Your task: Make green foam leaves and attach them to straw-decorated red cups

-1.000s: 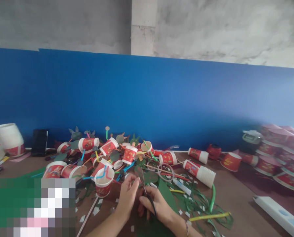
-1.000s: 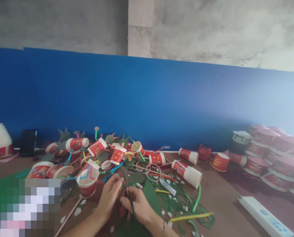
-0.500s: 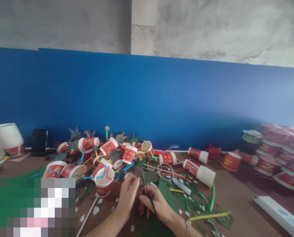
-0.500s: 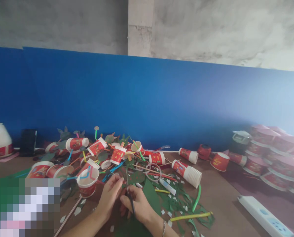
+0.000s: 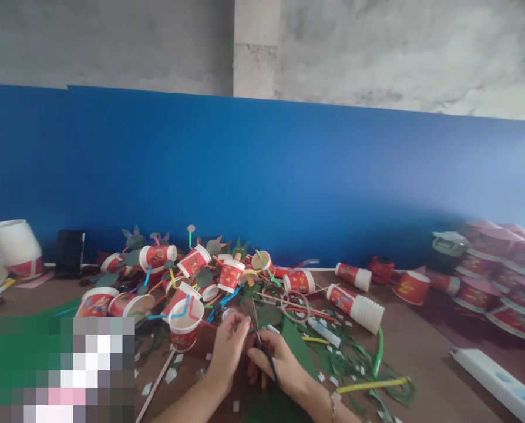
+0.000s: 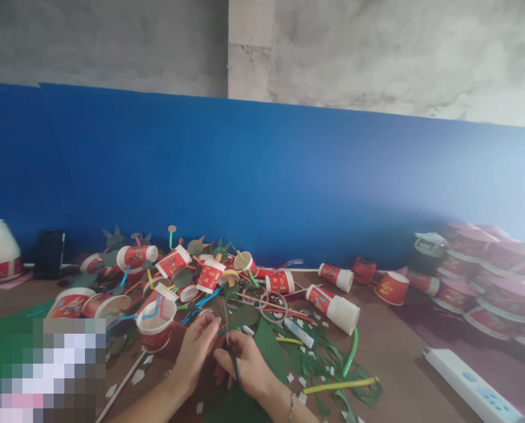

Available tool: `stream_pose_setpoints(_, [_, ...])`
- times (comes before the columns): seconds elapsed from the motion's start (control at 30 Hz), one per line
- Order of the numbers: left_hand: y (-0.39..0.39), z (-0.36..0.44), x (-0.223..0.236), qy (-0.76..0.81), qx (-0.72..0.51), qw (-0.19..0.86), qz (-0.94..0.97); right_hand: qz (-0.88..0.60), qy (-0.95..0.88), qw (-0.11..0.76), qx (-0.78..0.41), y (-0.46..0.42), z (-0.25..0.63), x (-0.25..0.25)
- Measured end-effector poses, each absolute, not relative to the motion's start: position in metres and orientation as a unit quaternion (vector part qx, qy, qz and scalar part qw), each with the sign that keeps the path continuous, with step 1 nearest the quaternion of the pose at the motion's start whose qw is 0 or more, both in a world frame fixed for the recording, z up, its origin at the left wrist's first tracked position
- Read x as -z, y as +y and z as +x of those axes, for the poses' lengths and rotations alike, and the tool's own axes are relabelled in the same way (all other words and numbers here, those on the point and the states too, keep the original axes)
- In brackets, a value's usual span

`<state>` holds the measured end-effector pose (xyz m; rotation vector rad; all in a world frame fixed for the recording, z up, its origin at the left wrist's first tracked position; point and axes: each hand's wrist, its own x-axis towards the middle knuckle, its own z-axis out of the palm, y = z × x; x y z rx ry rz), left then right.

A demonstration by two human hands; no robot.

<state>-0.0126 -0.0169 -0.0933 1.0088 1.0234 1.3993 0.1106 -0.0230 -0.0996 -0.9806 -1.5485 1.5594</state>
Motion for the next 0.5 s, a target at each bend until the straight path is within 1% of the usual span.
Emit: stream_pose_setpoints(0.5, [-0.0147,-0.0144,0.0961,0.405,-0.594,0.562,0.408,-0.410,-0.589,0.354,-0.601,-0.0237,0.1067,0.0986])
